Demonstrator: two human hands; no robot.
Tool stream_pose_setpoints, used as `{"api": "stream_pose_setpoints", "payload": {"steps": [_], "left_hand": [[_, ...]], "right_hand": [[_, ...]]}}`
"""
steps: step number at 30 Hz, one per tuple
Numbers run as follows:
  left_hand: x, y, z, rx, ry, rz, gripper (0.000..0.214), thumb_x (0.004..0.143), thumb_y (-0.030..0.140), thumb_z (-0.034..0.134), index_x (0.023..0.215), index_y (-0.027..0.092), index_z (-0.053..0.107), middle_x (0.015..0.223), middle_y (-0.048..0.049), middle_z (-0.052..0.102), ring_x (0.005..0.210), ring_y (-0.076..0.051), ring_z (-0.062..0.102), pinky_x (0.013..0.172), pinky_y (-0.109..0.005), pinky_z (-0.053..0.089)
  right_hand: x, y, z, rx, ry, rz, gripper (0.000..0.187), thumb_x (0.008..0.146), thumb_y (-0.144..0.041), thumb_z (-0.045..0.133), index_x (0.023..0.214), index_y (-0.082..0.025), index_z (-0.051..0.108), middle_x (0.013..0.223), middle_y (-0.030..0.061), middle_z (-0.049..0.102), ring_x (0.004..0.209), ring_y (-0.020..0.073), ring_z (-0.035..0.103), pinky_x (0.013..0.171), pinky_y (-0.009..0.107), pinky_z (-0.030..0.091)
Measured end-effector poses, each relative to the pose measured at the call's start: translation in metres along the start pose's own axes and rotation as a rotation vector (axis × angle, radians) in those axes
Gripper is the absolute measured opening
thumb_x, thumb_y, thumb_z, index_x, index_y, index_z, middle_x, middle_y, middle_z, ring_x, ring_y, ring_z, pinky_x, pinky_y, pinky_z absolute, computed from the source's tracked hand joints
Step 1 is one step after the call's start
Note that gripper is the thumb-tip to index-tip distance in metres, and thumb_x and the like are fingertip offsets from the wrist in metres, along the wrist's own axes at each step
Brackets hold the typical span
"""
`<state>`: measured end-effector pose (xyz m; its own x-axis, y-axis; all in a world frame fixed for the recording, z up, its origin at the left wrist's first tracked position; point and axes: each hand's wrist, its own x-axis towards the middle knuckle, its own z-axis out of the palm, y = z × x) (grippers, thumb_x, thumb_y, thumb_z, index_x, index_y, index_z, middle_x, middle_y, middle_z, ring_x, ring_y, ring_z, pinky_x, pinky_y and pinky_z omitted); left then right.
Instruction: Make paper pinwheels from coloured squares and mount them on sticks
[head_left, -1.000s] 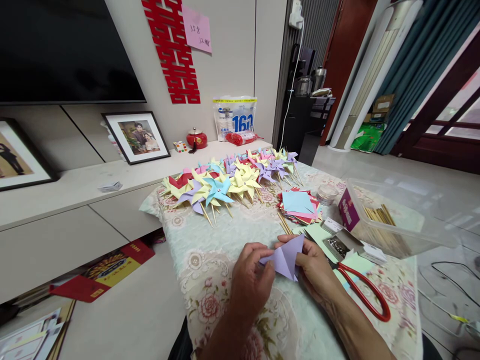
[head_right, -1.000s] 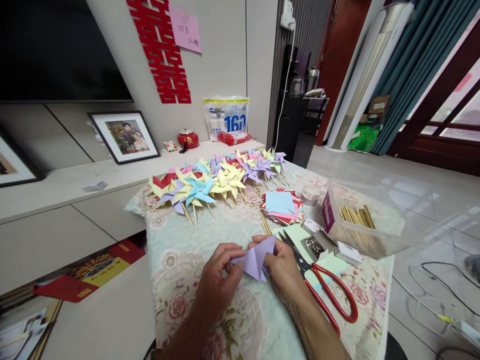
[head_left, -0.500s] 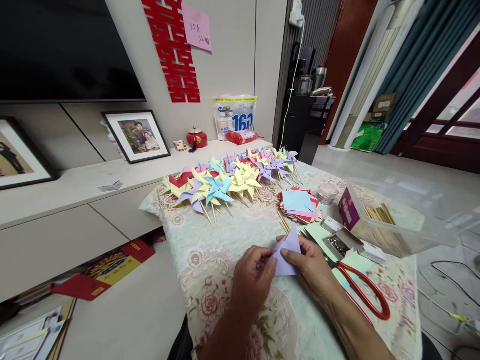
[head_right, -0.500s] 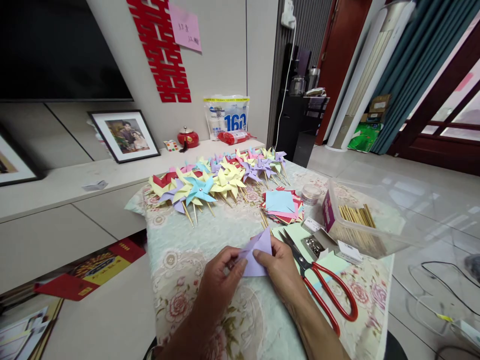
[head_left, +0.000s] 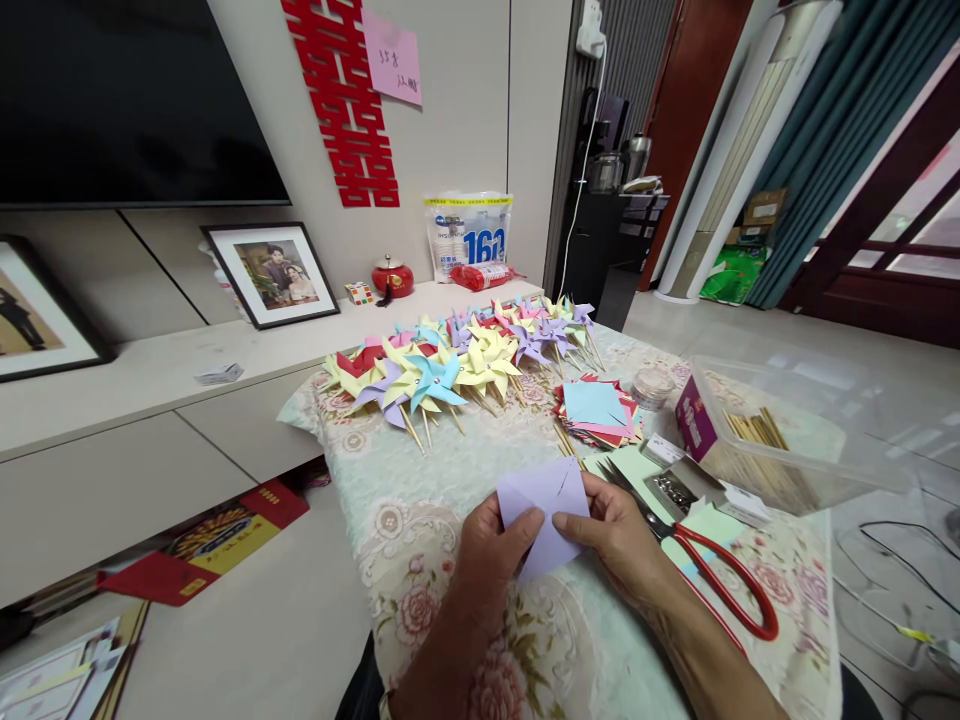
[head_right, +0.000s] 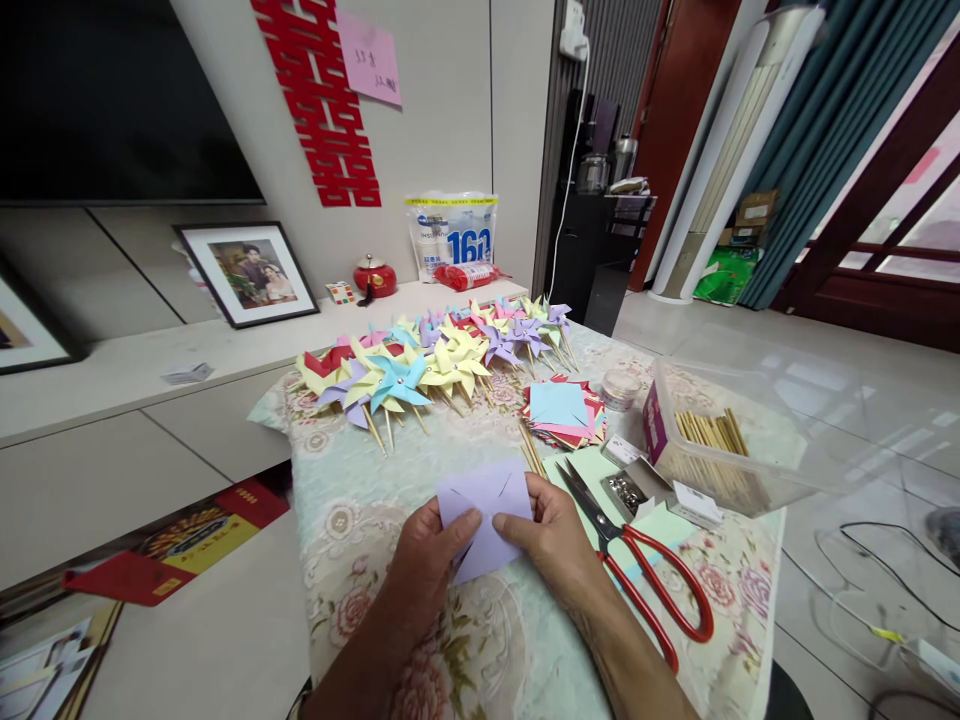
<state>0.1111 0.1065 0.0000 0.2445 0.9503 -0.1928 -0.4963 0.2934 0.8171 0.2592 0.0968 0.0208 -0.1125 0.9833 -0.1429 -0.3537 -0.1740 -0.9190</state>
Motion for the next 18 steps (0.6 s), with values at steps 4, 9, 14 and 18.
{"api": "stream_pose_setpoints", "payload": {"steps": [4, 9, 14, 18], "left_hand": [[0.0025, -0.0043, -0.0049, 0.087, 0.055, 0.018, 0.035, 0.063, 0.034, 0.086, 0.088, 0.011, 0.076, 0.074, -0.0046, 0.076, 0.063, -0.017, 0.064, 0.062, -0.027, 0.051], [0.0003, 0.0014, -0.0017, 0.044, 0.041, 0.011, 0.036, 0.07, 0.032, 0.081, 0.097, 0.009, 0.075, 0.077, -0.0073, 0.077, 0.066, -0.02, 0.067, 0.067, -0.031, 0.053], [-0.001, 0.0028, -0.0005, 0.022, 0.05, 0.005, 0.038, 0.068, 0.032, 0.082, 0.098, 0.01, 0.075, 0.078, -0.0075, 0.078, 0.068, -0.021, 0.067, 0.067, -0.031, 0.052], [0.001, 0.0005, -0.0031, 0.053, 0.077, -0.006, 0.038, 0.065, 0.033, 0.085, 0.094, 0.01, 0.076, 0.078, -0.007, 0.077, 0.067, -0.02, 0.067, 0.068, -0.031, 0.052]], "right_hand": [[-0.0009, 0.0014, -0.0011, -0.037, -0.038, 0.002, 0.034, 0.072, -0.026, 0.082, 0.104, -0.018, 0.073, 0.087, 0.0041, 0.078, 0.075, 0.0197, 0.07, 0.07, 0.03, 0.052], [-0.0002, 0.0002, -0.0005, 0.008, -0.02, 0.007, 0.033, 0.071, -0.036, 0.085, 0.098, -0.019, 0.075, 0.081, 0.0035, 0.077, 0.067, 0.0167, 0.069, 0.067, 0.028, 0.053], [0.0009, -0.0006, 0.0009, -0.038, 0.046, -0.045, 0.029, 0.067, -0.037, 0.088, 0.089, -0.021, 0.077, 0.069, -0.0005, 0.073, 0.062, 0.0128, 0.065, 0.062, 0.023, 0.051], [0.0018, 0.0013, -0.0001, -0.057, 0.071, -0.064, 0.027, 0.067, -0.037, 0.088, 0.085, -0.02, 0.078, 0.068, -0.0011, 0.072, 0.058, 0.0122, 0.063, 0.059, 0.022, 0.05]]}}
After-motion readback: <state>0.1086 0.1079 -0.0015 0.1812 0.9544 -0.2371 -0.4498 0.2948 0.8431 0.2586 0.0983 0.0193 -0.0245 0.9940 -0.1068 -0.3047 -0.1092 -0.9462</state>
